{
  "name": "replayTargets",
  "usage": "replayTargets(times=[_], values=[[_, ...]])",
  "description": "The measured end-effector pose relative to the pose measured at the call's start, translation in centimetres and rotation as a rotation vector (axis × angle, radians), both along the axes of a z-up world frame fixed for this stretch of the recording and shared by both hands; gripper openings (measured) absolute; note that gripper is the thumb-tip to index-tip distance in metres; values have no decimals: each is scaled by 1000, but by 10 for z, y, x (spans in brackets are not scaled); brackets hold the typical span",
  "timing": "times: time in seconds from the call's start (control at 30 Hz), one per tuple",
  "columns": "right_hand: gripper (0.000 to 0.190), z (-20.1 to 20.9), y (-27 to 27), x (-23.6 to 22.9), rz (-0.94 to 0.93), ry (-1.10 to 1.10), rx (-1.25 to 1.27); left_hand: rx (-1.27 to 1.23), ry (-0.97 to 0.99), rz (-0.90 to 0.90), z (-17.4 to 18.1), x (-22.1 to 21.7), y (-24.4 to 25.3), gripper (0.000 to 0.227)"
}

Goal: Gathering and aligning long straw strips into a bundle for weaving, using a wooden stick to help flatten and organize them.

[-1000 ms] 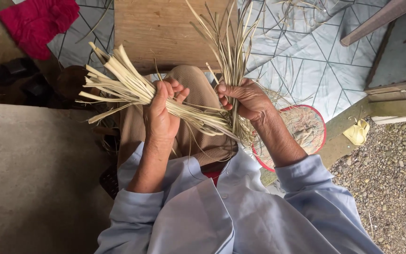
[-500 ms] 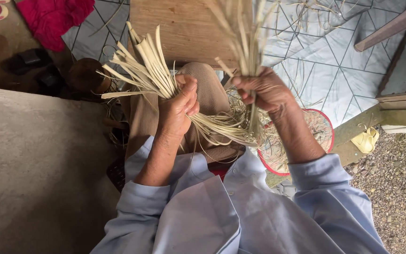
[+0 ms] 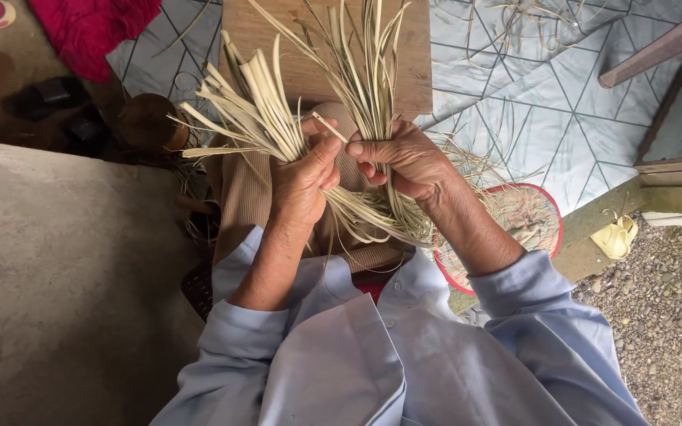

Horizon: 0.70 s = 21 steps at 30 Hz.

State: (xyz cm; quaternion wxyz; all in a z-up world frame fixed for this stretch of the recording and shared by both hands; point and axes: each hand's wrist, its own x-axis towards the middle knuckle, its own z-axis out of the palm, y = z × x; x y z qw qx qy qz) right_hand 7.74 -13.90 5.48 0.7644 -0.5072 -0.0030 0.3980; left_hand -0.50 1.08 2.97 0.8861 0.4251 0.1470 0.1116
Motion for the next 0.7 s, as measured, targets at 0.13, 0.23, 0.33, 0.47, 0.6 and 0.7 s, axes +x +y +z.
replayTargets(times=[0.13, 0.23, 0.33, 0.47, 0.6, 0.7], values=[[16, -2, 7, -2, -17, -27, 7, -23, -15, 49, -16, 3, -2, 19], [14, -4, 2, 0, -25, -16, 28, -67, -2, 66, -18, 1, 0, 20], [16, 9, -1, -1, -86, 27, 45, -102, -8, 42, -23, 1, 2, 27], [25, -6, -15, 11, -46, 39, 16, -119, 7, -24, -19, 1, 2, 33], [30, -6, -29, 12, 115, 119, 78, -83, -4, -57, -22, -1, 1, 34], [42, -11, -36, 10, 133, 118, 99, -119, -26, -101, -21, -2, 3, 34]])
